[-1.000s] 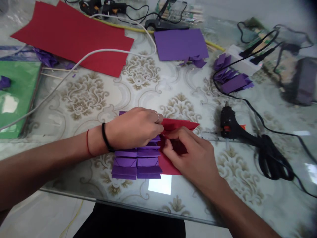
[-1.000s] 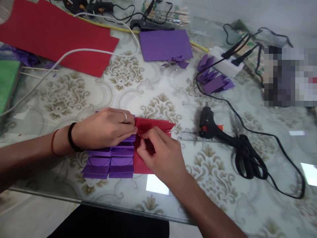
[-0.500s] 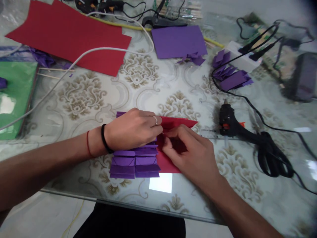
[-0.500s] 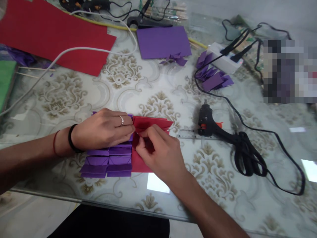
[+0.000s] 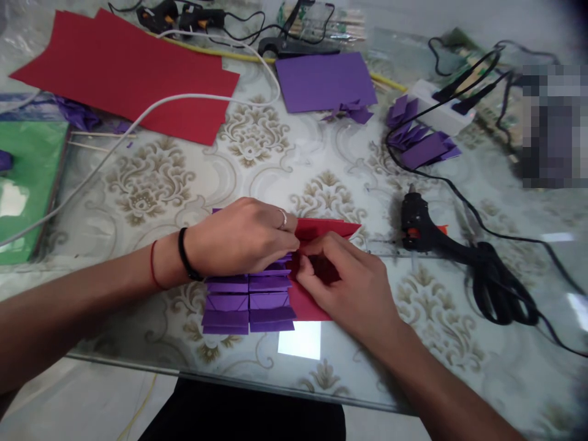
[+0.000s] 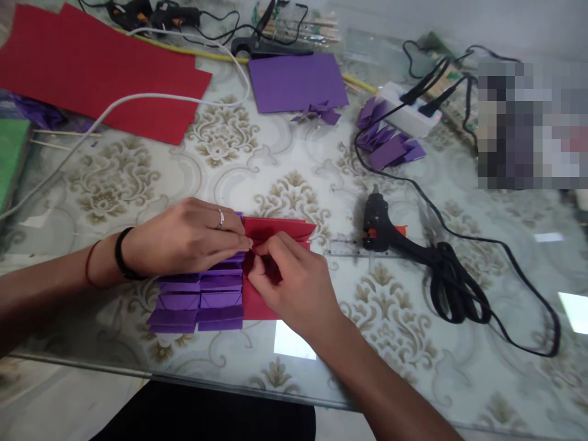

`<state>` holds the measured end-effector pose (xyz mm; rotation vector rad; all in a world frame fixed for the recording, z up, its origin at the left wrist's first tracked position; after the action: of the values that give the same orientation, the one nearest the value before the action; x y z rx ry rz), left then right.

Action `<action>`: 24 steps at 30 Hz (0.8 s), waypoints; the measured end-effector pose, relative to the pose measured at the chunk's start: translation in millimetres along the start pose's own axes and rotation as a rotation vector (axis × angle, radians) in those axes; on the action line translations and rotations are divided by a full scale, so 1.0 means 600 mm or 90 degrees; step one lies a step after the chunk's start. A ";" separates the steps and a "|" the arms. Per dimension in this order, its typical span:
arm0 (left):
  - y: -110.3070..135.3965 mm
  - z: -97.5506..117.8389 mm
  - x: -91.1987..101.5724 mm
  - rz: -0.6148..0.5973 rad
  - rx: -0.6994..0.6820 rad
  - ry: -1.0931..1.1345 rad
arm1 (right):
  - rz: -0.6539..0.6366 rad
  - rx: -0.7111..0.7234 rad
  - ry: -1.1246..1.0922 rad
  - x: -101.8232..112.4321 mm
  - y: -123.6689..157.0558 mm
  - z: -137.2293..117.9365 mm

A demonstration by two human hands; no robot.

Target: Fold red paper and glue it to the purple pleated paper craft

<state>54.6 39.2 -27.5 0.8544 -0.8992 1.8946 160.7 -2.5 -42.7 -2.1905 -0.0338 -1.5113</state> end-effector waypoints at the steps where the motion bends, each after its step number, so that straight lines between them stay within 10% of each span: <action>1: -0.002 0.006 -0.003 -0.011 -0.011 -0.007 | 0.001 0.001 0.001 0.000 0.000 0.000; 24: -0.003 -0.010 0.039 0.079 0.010 0.106 | -0.010 0.011 0.016 -0.003 -0.001 -0.002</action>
<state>45.6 54.4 -10.7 0.6523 -0.8521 2.0489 158.8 -1.9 -43.7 -2.1611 -0.0559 -1.5418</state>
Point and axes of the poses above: each hand's wrist, its own y-axis away from the middle knuckle, its own x-axis out of the back of the hand, z = x × y, the point moved 9 cm from there along -y, towards the middle knuckle, and after that the axes turned 15 degrees about y, right-handed, at the moved point
